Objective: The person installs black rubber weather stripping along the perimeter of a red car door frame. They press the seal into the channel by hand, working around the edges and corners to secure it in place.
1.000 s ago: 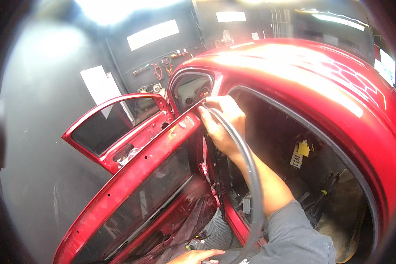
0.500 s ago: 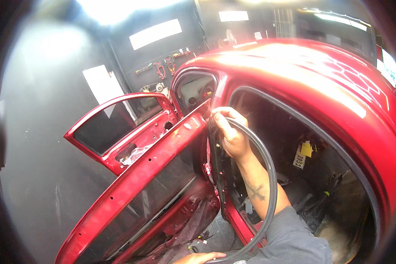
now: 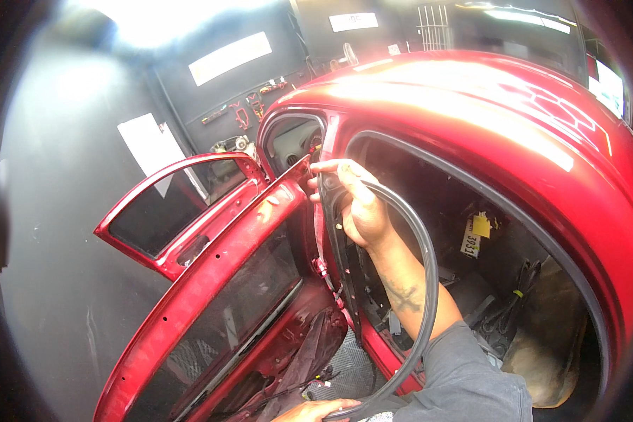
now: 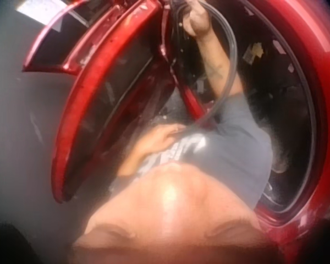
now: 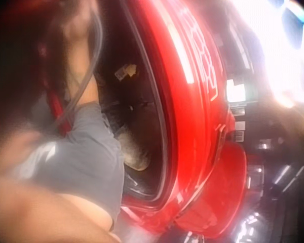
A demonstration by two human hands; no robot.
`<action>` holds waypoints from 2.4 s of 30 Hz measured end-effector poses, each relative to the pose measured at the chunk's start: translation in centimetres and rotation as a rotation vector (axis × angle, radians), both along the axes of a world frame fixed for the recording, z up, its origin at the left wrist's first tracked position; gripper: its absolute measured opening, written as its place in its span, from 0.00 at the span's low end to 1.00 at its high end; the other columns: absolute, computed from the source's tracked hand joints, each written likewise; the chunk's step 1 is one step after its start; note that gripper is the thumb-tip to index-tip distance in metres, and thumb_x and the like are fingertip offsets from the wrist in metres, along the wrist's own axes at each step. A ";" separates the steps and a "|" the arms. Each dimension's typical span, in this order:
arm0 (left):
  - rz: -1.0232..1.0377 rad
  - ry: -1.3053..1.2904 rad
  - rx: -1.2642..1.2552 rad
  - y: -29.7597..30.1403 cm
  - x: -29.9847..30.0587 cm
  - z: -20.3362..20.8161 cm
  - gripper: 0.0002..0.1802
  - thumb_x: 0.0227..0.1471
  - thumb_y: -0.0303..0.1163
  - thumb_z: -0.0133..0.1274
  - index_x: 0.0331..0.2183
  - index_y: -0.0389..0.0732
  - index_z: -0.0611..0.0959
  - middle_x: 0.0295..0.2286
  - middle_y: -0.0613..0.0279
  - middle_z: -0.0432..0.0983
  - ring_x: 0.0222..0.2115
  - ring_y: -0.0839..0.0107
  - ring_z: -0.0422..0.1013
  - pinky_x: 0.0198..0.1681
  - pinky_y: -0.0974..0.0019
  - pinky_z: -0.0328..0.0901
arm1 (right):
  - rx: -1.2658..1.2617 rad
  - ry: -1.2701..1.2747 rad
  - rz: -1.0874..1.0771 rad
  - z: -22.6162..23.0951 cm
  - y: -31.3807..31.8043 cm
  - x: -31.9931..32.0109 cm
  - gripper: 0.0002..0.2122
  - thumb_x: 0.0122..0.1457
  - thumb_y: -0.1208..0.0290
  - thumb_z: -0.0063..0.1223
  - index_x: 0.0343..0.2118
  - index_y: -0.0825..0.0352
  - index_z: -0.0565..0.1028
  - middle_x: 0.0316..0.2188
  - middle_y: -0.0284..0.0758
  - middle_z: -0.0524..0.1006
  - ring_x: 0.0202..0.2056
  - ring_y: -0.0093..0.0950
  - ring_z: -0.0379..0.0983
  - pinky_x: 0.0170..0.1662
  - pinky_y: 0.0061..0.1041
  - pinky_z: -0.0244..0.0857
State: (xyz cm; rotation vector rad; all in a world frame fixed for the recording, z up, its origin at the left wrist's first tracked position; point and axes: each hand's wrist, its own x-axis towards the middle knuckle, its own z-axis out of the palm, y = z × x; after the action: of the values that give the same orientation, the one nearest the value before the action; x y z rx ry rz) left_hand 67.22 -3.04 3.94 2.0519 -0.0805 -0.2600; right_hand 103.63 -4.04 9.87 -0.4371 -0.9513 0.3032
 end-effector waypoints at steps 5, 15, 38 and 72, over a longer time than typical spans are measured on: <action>0.072 0.086 0.038 -0.4 -0.3 -0.4 0.29 0.53 0.25 0.55 0.58 0.42 0.77 0.50 0.46 0.79 0.51 0.54 0.76 0.55 0.55 0.69 | -0.005 0.062 -0.069 0.4 -0.6 -1.6 0.14 0.70 0.67 0.49 0.50 0.71 0.75 0.47 0.40 0.79 0.45 0.30 0.78 0.49 0.32 0.73; 0.586 -0.564 -0.836 4.0 2.5 -6.4 0.32 0.58 0.40 0.50 0.62 0.39 0.69 0.56 0.59 0.68 0.59 0.64 0.64 0.62 0.55 0.60 | -0.171 -0.942 -0.308 -5.5 -1.3 -17.1 0.13 0.55 0.68 0.63 0.41 0.65 0.74 0.48 0.47 0.72 0.55 0.45 0.68 0.59 0.42 0.63; 0.645 -0.608 -0.754 2.4 -3.9 -5.4 0.25 0.61 0.46 0.58 0.20 0.40 0.72 0.15 0.62 0.62 0.18 0.68 0.58 0.25 0.61 0.57 | -0.151 -0.178 -1.060 2.4 1.9 -4.0 0.09 0.55 0.75 0.69 0.39 0.69 0.84 0.33 0.36 0.83 0.29 0.23 0.80 0.31 0.22 0.71; 0.617 -0.457 -0.707 5.1 -5.9 -7.6 0.25 0.60 0.46 0.58 0.20 0.39 0.71 0.18 0.56 0.67 0.21 0.66 0.62 0.27 0.61 0.60 | 0.074 -0.663 -0.765 1.9 2.5 2.5 0.06 0.60 0.86 0.58 0.36 0.68 0.79 0.34 0.35 0.76 0.34 0.26 0.74 0.38 0.27 0.70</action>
State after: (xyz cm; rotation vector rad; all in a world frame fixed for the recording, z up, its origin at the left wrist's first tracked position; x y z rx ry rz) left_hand 61.30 2.09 -3.69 1.3088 0.1616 0.5544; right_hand 106.16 -1.58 11.77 -0.8193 -1.3463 -0.6081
